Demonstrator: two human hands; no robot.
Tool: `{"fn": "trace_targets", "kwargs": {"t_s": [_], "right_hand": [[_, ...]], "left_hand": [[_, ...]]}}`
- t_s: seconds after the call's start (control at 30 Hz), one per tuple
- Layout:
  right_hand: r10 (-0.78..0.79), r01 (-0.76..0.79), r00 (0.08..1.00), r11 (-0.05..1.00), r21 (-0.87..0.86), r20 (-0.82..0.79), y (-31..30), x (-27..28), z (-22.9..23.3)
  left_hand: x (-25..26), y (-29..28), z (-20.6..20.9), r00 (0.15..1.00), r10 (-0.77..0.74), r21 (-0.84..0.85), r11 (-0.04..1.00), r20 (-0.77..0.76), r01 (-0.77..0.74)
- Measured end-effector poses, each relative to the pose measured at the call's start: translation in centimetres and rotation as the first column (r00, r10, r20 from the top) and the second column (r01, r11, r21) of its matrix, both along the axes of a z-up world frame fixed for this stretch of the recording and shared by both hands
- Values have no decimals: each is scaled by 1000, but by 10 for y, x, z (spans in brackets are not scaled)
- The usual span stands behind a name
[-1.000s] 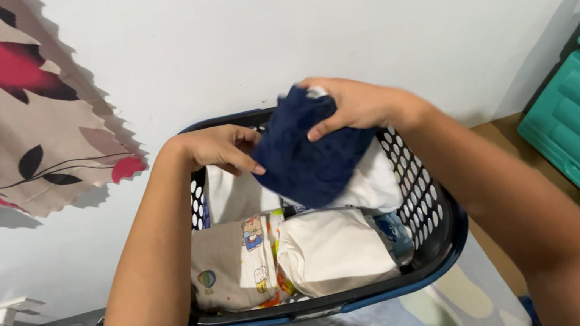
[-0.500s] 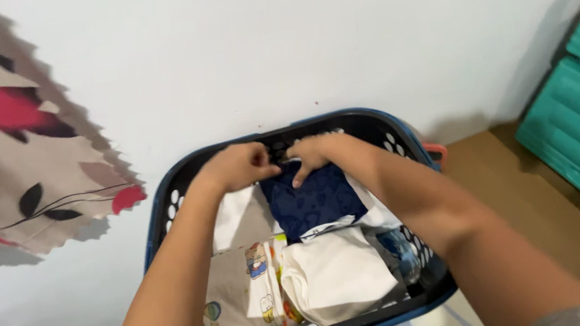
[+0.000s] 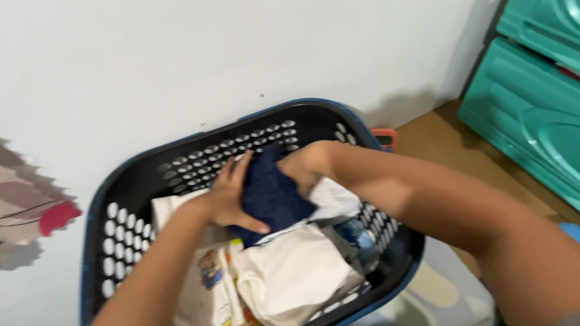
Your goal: The person folds various baby clothes and towels by hand and places them into a blue laundry basket. They then open a teal drawer and place folded items inside.
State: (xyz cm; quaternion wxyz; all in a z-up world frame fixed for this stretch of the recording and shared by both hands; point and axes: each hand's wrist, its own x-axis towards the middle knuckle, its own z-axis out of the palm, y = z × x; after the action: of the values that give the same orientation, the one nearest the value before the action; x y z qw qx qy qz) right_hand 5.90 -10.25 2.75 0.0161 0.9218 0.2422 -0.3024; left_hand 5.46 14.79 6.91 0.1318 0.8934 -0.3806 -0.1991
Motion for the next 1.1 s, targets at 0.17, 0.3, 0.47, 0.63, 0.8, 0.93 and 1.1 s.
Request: {"fn": "trace_targets", "kwargs": {"t_s": [0.17, 0.3, 0.47, 0.63, 0.8, 0.93, 1.1], "right_hand": [[-18, -78, 981, 876, 477, 193, 9, 4, -12], [-263, 249, 938, 965, 87, 225, 33, -26, 15], [-402, 453, 855, 886, -96, 327, 63, -56, 75], [-265, 254, 921, 964, 73, 287, 50, -74, 90], [96, -211, 933, 927, 311, 348, 33, -66, 77], [-33, -51, 968, 945, 322, 251, 28, -67, 91], [-253, -12, 926, 722, 691, 281, 14, -104, 138]], "left_hand": [[3, 1, 2, 996, 71, 90, 993, 44, -75], [-18, -22, 8, 973, 153, 208, 960, 174, -189], [-57, -52, 18, 905, 68, 263, 945, 420, -193], [-75, -71, 19, 931, -44, 489, 860, 362, -149], [-74, -75, 25, 951, -19, 452, 883, 308, -129], [-73, -75, 28, 954, -50, 497, 861, 295, -109], [-82, -67, 29, 850, -235, 387, 921, 471, 40]]}}
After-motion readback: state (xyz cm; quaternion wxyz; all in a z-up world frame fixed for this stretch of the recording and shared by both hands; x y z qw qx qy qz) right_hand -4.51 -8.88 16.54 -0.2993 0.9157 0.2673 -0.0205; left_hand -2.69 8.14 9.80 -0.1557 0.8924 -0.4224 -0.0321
